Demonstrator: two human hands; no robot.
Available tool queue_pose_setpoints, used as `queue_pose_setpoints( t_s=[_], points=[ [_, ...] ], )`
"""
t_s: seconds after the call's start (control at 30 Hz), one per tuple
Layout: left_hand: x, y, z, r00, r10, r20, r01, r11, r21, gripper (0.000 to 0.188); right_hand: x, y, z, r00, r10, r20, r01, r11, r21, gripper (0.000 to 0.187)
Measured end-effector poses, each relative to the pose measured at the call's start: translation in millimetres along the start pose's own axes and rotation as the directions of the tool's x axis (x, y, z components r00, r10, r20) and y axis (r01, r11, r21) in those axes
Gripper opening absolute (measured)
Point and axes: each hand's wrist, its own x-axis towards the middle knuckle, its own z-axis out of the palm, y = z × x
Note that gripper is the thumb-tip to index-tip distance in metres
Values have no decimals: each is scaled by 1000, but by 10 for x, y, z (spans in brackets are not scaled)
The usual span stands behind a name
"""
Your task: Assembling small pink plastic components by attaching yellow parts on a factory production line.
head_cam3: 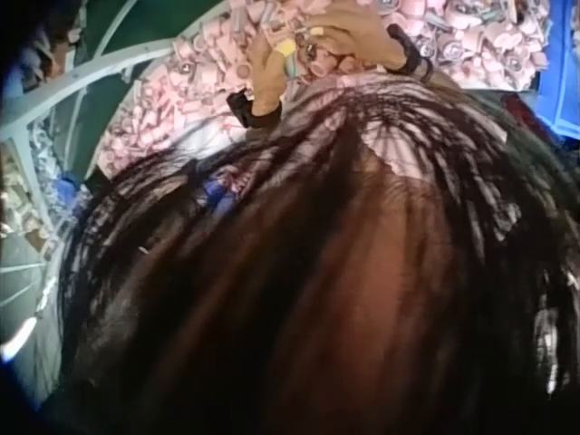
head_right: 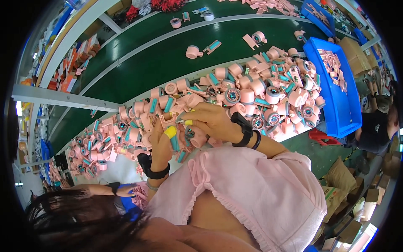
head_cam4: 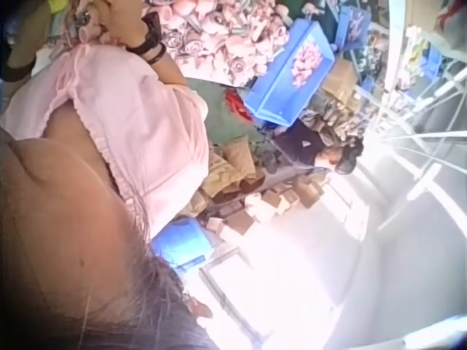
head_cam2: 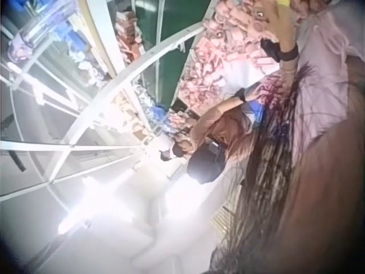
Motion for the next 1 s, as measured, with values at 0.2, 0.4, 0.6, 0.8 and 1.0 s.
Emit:
queue_pose_setpoints(
  t_s=[0.2, 0.4, 0.6, 0.8, 1.0],
  points=[
    [9, 34, 42, 998, 12, 59, -14, 999, 45, 43, -41, 94, 117, 998, 17, -62, -15, 999, 44, 27],
    [18, -17, 27, 989, 26, 148, -36, 997, 65, 48, -2, 83, 107, 997, -64, -53, 65, 998, 7, 27],
    [22, 7, 84, 985, 76, 152, -98, 985, 141, 50, -7, 76, 108, 985, -138, -99, 130, 988, -82, 28],
    [7, 9, 98, 990, 31, 140, -51, 989, 136, 51, -25, 61, 131, 986, -107, -130, 99, 993, -67, 23],
    [11, -26, 84, 977, 90, 193, -143, 951, 276, 47, -49, 67, 141, 981, -118, -155, 105, 990, -89, 23]
  ],
)
